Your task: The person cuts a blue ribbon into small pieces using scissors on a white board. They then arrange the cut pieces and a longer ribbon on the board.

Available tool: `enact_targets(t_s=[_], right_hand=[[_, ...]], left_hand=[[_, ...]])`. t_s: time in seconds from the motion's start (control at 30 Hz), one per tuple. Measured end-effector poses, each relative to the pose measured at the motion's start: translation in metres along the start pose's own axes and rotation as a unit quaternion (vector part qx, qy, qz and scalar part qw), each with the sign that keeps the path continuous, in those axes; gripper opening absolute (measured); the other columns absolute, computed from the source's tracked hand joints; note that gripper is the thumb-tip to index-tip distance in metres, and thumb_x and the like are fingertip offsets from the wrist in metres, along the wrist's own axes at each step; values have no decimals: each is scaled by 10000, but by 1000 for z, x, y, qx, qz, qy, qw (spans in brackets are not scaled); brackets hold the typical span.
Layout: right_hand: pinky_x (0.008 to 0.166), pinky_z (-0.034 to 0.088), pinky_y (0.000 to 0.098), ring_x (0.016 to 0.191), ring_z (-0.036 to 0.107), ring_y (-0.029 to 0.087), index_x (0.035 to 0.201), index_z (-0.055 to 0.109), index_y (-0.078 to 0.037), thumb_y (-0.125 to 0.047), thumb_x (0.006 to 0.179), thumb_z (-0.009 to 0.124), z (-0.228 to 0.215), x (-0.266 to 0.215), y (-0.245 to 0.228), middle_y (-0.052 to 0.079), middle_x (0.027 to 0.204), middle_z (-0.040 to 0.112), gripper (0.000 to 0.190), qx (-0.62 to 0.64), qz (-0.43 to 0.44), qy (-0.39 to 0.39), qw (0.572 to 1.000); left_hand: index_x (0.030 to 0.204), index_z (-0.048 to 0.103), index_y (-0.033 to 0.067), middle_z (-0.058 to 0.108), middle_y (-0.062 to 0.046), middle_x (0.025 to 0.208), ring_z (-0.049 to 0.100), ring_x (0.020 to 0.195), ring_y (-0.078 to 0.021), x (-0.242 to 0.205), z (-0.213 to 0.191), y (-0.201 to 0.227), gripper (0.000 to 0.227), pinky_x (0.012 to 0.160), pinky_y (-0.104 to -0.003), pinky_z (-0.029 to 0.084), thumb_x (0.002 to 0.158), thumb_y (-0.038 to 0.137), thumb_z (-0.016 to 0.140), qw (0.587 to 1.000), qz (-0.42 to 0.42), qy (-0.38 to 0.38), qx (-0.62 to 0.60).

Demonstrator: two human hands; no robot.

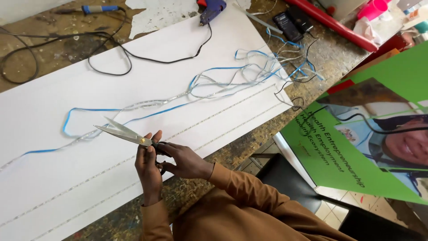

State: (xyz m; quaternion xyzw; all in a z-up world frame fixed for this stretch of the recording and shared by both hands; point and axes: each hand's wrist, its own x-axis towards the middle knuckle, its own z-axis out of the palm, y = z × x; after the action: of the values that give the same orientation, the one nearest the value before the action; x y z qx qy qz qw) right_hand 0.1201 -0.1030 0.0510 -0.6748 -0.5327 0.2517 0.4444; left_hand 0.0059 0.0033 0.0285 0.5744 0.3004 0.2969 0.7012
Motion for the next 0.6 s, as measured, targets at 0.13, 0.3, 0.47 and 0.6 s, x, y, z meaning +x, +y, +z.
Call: enact_targets(t_s=[0.13, 0.3, 0.47, 0.6], right_hand=[[893, 661, 609, 1177, 758, 532, 1569, 555, 51, -173, 1068, 770, 45, 2, -15, 284, 1248, 718, 589, -4, -18, 19, 1000], [857, 627, 589, 1119, 740, 516, 1554, 549, 46, -154, 1065, 772, 106, 6, -45, 257, 1186, 686, 573, 8, -6, 44, 999], [856, 617, 617, 1112, 723, 530, 1513, 545, 49, -155, 1058, 770, 162, 0, -64, 267, 1176, 672, 547, 19, 10, 65, 998], [878, 633, 554, 1142, 727, 435, 1545, 521, -15, -163, 1058, 748, 175, -13, -62, 239, 1331, 708, 557, -4, 26, 64, 998]], left_hand=[[1654, 555, 84, 714, -217, 1562, 697, 1325, -273, -10, -40, 12, 500, 991, -385, 506, 1241, 356, 480, 999, 23, -19, 27], [1650, 569, 103, 742, -137, 1548, 625, 1087, -147, -28, -97, 35, 534, 878, -328, 475, 1209, 400, 517, 998, 4, -44, 54], [1660, 559, 91, 735, -158, 1548, 677, 1214, -207, -42, -156, 27, 501, 897, -365, 486, 1222, 328, 500, 995, -14, -79, 65], [1652, 528, 40, 702, -181, 1583, 663, 1489, -309, -54, -166, 27, 581, 1136, -435, 597, 1139, 309, 576, 993, -24, -111, 8]])
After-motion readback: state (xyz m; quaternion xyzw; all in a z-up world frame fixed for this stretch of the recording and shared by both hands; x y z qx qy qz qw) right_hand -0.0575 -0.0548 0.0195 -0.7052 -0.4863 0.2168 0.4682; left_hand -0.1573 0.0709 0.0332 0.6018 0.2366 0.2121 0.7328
